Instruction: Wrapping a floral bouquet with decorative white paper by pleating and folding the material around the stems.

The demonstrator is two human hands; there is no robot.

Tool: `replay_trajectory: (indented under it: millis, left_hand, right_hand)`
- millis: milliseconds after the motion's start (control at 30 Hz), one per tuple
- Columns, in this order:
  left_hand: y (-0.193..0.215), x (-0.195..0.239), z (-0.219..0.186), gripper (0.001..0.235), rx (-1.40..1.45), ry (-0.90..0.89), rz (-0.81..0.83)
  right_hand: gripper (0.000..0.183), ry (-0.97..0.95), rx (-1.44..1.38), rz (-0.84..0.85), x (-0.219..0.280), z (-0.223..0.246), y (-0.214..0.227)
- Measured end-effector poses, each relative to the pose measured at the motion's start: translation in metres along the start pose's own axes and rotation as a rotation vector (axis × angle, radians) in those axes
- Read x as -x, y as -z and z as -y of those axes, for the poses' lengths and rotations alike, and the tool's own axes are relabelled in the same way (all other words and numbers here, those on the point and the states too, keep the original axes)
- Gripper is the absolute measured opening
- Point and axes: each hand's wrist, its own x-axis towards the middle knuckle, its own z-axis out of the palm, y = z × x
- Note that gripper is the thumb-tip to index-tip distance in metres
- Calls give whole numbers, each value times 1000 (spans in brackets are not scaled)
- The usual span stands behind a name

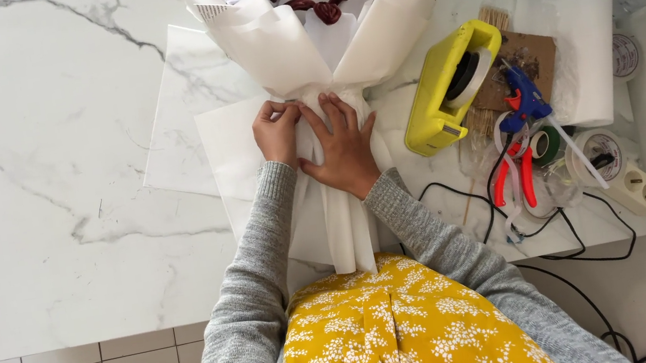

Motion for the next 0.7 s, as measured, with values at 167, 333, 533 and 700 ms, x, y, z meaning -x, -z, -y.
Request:
replay_trajectory:
  millis: [167, 333, 533, 700]
  left_hand:
    - [2, 7, -8, 10, 156, 33, 48]
    - [2, 9, -8, 12, 222, 61, 68]
    - [-1, 7, -6, 13, 415, 114, 128]
    - [0, 19, -18, 11, 353, 111, 159]
  right_hand:
    - [83, 28, -21, -61, 1, -6, -4]
    - [78, 17, -68, -76, 2, -7, -3]
    - [80, -5, -91, -90, 3, -9, -9]
    - [81, 34, -257, -178, 6, -20, -3]
